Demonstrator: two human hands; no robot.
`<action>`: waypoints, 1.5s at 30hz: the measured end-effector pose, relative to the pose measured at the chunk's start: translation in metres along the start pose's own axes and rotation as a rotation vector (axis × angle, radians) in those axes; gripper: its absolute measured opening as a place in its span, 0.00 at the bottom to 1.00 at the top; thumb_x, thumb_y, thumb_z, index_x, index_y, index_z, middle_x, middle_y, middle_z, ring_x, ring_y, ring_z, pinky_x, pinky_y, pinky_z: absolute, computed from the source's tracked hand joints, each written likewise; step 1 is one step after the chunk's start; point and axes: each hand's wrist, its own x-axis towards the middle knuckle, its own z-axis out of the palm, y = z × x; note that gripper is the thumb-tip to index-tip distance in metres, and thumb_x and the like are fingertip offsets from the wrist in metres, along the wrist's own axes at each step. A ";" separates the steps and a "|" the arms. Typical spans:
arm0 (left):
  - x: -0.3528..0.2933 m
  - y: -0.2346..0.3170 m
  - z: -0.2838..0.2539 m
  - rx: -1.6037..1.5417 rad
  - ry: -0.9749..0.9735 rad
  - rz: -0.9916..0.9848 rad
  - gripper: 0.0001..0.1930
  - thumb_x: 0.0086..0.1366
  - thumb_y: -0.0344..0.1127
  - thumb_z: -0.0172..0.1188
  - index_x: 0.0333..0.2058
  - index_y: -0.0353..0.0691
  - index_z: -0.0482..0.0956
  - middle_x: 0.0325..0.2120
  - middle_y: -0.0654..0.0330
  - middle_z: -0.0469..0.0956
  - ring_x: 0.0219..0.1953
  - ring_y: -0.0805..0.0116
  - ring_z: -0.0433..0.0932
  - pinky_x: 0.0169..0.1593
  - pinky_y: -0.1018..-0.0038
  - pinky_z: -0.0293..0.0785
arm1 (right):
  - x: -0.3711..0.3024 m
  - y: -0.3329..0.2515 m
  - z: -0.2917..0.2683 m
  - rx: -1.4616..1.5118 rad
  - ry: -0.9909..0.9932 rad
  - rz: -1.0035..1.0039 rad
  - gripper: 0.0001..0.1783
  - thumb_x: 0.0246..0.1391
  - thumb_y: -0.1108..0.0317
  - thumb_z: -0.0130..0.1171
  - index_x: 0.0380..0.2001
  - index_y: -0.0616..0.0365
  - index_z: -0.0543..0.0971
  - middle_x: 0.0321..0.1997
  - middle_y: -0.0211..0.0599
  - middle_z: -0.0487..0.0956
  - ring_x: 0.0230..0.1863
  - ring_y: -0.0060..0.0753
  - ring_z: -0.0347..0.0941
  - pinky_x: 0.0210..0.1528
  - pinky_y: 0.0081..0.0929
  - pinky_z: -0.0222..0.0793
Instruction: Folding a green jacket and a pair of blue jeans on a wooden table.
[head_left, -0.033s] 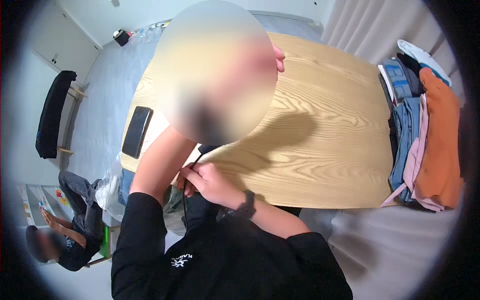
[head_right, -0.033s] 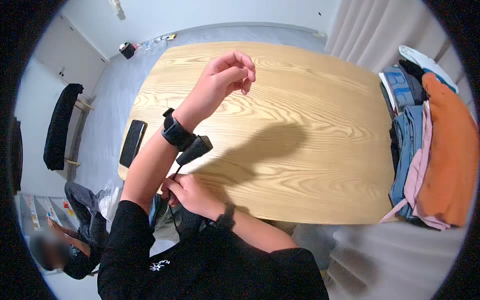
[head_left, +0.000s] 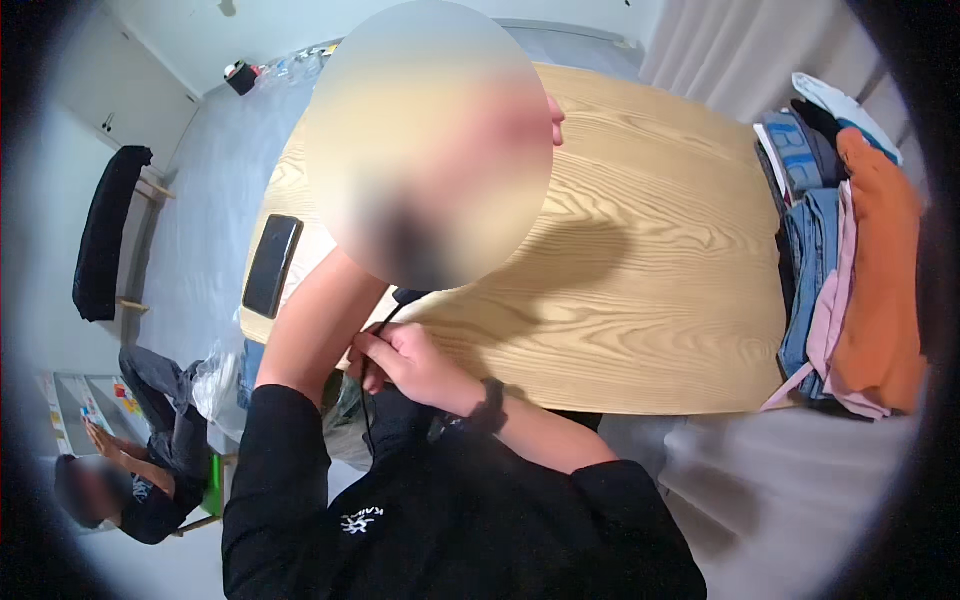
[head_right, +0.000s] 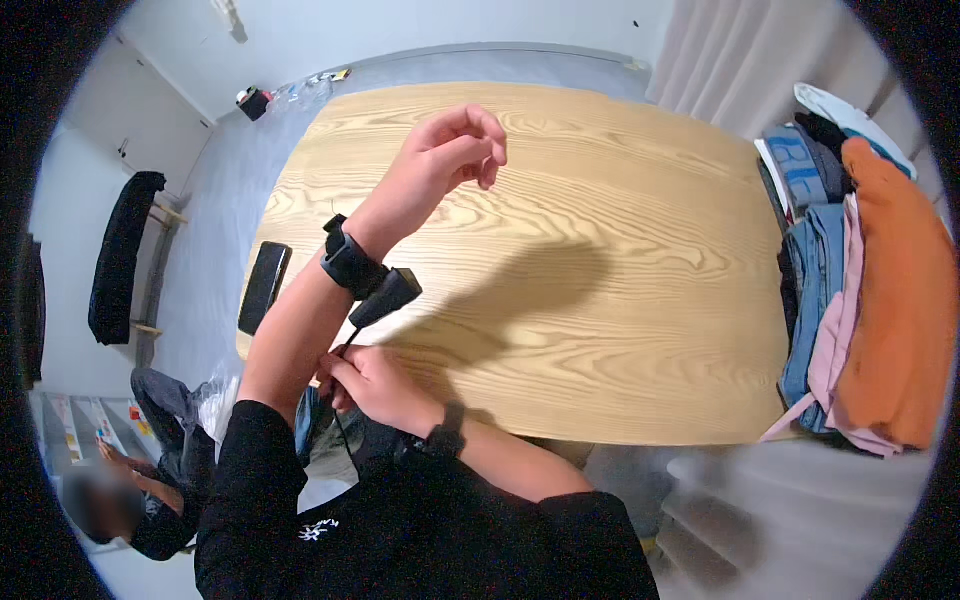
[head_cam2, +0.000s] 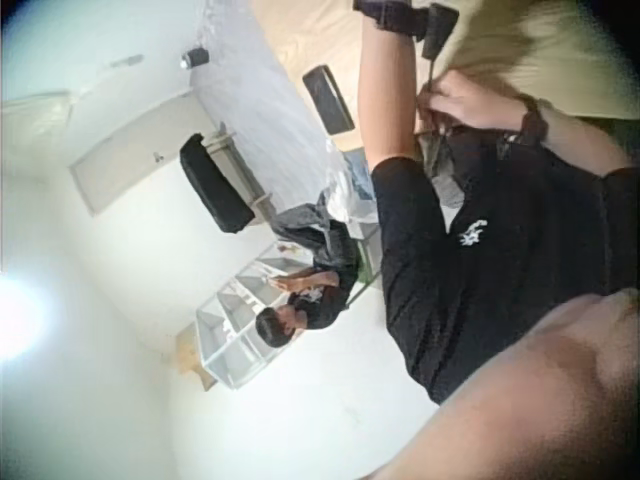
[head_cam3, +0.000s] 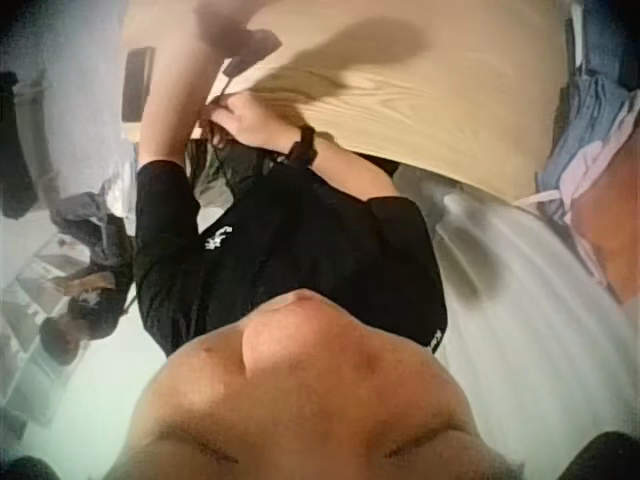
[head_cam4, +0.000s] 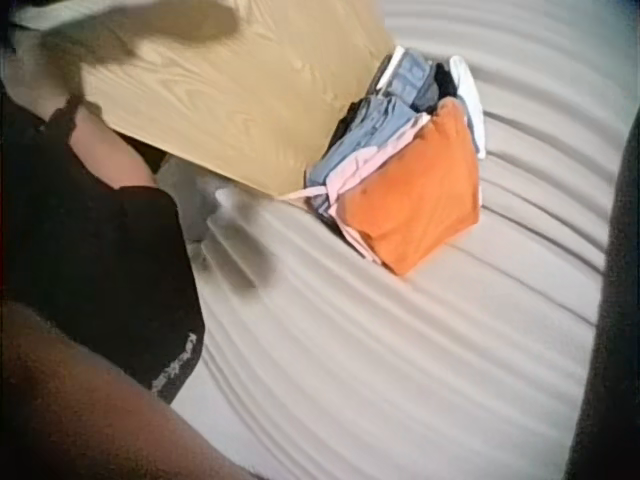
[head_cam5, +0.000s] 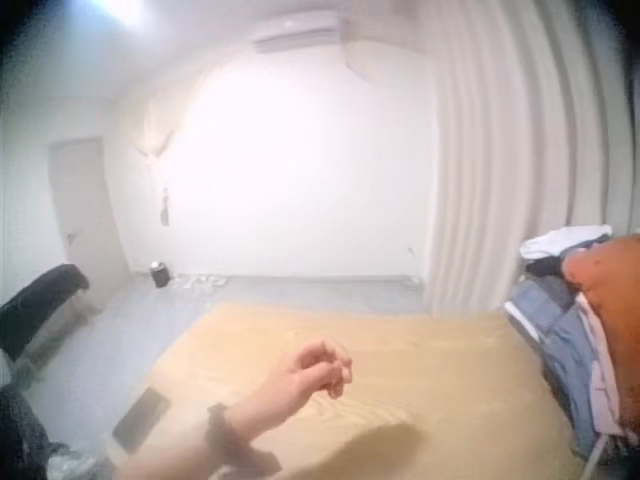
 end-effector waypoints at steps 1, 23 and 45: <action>0.002 -0.005 0.001 0.017 0.002 -0.017 0.03 0.64 0.27 0.49 0.34 0.39 0.72 0.28 0.65 0.73 0.28 0.78 0.70 0.34 0.81 0.68 | 0.002 0.001 0.001 0.007 -0.018 -0.043 0.18 0.65 0.61 0.45 0.28 0.64 0.75 0.25 0.32 0.78 0.21 0.16 0.71 0.24 0.16 0.70; 0.032 -0.017 -0.026 0.068 0.130 -0.124 0.04 0.65 0.31 0.48 0.35 0.41 0.72 0.31 0.66 0.73 0.30 0.78 0.70 0.37 0.80 0.68 | -0.001 0.026 -0.004 -0.056 0.054 0.115 0.13 0.62 0.64 0.49 0.37 0.66 0.75 0.29 0.36 0.78 0.25 0.21 0.75 0.27 0.23 0.73; 0.039 0.145 -0.053 0.277 -0.140 0.140 0.06 0.63 0.27 0.47 0.37 0.35 0.72 0.32 0.61 0.73 0.31 0.75 0.74 0.36 0.81 0.72 | 0.067 0.002 0.071 -0.903 -0.349 0.218 0.21 0.67 0.59 0.35 0.27 0.59 0.73 0.21 0.33 0.74 0.23 0.26 0.73 0.32 0.24 0.71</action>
